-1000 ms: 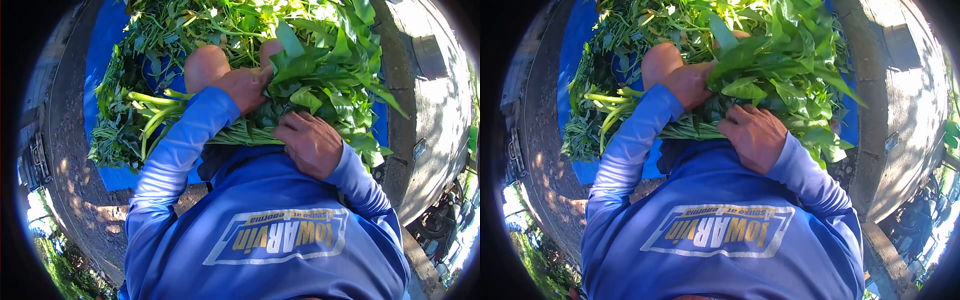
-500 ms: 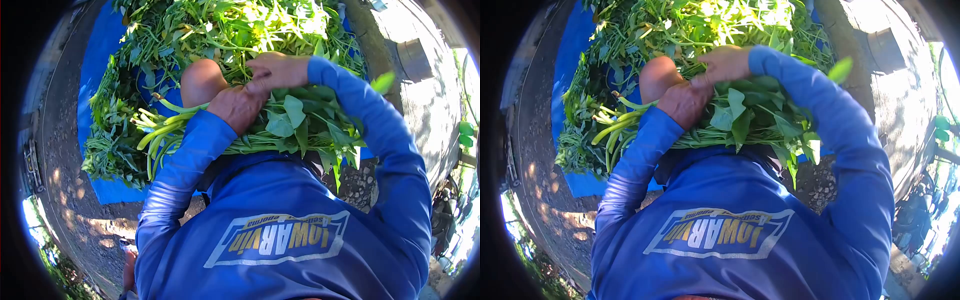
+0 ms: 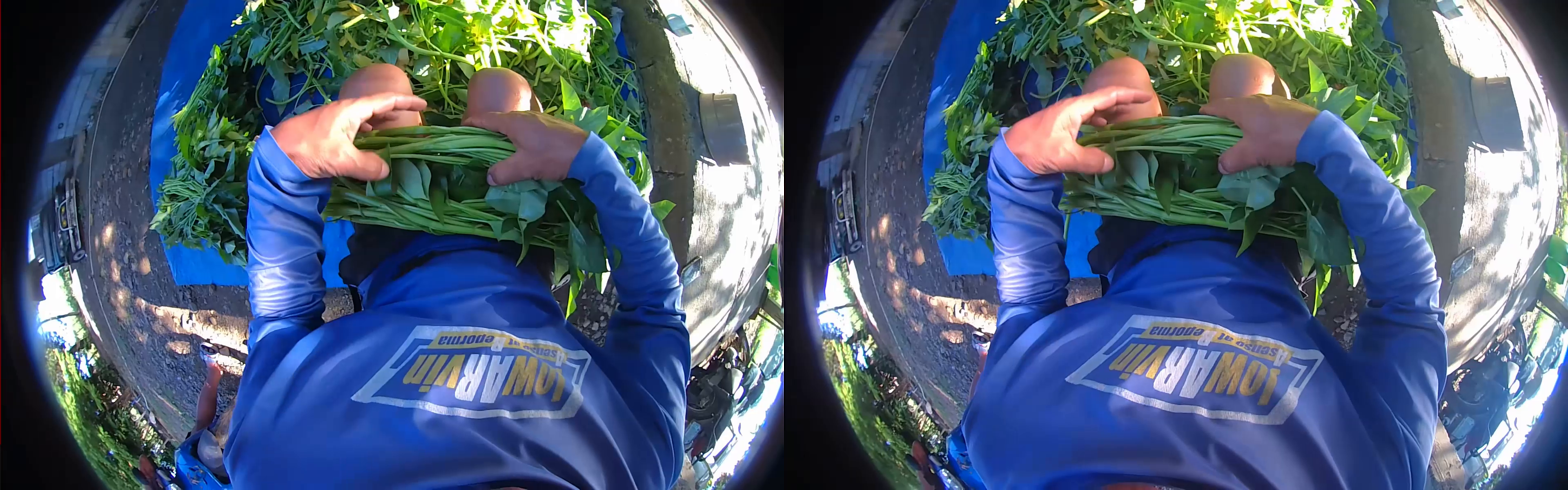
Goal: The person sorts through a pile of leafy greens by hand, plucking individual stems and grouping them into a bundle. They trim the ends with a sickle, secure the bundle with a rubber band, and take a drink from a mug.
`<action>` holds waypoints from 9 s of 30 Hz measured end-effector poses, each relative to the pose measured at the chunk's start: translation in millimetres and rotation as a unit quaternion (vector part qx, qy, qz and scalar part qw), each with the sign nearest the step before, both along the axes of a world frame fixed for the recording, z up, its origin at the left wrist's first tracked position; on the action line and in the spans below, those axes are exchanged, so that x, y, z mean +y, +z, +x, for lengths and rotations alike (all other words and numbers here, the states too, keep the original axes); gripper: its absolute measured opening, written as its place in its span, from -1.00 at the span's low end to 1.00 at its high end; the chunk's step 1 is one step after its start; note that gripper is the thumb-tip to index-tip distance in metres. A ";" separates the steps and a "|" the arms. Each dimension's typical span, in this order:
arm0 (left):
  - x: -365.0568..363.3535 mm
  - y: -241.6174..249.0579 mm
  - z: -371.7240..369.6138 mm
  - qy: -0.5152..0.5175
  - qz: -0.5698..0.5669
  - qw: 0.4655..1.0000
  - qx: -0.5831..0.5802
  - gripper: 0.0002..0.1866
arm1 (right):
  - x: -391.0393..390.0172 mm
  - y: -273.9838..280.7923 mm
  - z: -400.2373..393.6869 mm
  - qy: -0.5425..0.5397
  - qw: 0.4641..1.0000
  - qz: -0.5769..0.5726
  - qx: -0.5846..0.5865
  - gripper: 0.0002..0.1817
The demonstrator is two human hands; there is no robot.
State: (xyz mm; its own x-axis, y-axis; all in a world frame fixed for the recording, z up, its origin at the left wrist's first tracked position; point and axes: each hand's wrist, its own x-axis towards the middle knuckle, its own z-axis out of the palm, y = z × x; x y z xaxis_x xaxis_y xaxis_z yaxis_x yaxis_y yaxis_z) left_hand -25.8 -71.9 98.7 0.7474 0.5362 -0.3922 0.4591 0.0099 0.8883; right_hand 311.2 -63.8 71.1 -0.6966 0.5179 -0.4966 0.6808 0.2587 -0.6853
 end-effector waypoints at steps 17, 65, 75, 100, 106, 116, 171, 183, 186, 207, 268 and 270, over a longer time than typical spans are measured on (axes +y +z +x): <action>-45.5 13.9 -47.6 0.126 0.152 0.979 -0.049 -0.54 | 13.4 7.8 -11.2 0.014 0.999 -0.044 0.016 -0.11; -87.0 65.0 31.1 0.173 0.457 0.867 0.097 -0.82 | -61.4 -25.3 -93.2 0.005 0.922 0.384 -0.052 -0.80; -4.6 -65.1 86.5 0.158 0.018 0.981 -0.112 0.08 | -69.0 -36.7 -77.6 -0.022 0.915 0.401 0.037 -0.48; -48.7 -52.0 92.7 0.027 0.285 0.944 0.166 -0.44 | -57.6 16.4 22.2 0.011 0.910 0.409 -0.069 -0.02; -48.5 -48.7 88.6 0.054 0.299 0.951 0.063 -0.44 | -63.1 43.3 29.9 0.013 0.857 0.474 -0.200 -0.10; -50.1 -55.0 96.6 0.082 0.290 0.933 0.197 -0.50 | -79.3 28.6 161.9 -0.158 0.818 0.500 -0.236 0.27; -68.9 -3.6 -21.8 0.011 0.550 0.805 0.221 -0.37 | -71.8 15.7 -95.5 -0.065 0.978 0.175 0.098 -0.28; 5.9 -39.1 -41.4 -0.088 0.521 0.787 0.318 -0.29 | -63.4 -17.2 -121.4 -0.107 0.967 0.221 -0.063 -0.26; 11.1 -55.2 -50.3 -0.071 0.589 0.754 0.282 -0.41 | -61.1 -12.4 -127.5 -0.134 0.974 0.155 -0.096 -0.17; -12.4 144.1 67.6 0.456 0.279 0.718 -0.446 -0.33 | -6.9 160.0 -140.5 -0.184 0.837 0.391 0.336 0.19; -59.3 -40.0 167.1 -0.061 0.034 0.969 0.238 0.00 | -91.4 15.2 59.2 -0.193 0.968 0.148 -0.067 -0.46; -62.8 -43.9 165.2 -0.051 0.044 0.973 0.219 -0.01 | -84.2 5.9 59.9 -0.118 0.966 0.227 -0.045 -0.61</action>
State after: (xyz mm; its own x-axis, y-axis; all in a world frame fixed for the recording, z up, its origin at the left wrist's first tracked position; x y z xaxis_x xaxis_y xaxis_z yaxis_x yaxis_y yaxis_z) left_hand 139.4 -134.7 54.8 0.5708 0.5137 -0.6405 0.7881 -0.1239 0.6030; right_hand 371.1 -148.0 77.1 -0.4961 0.8358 -0.2350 0.8096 0.3475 -0.4730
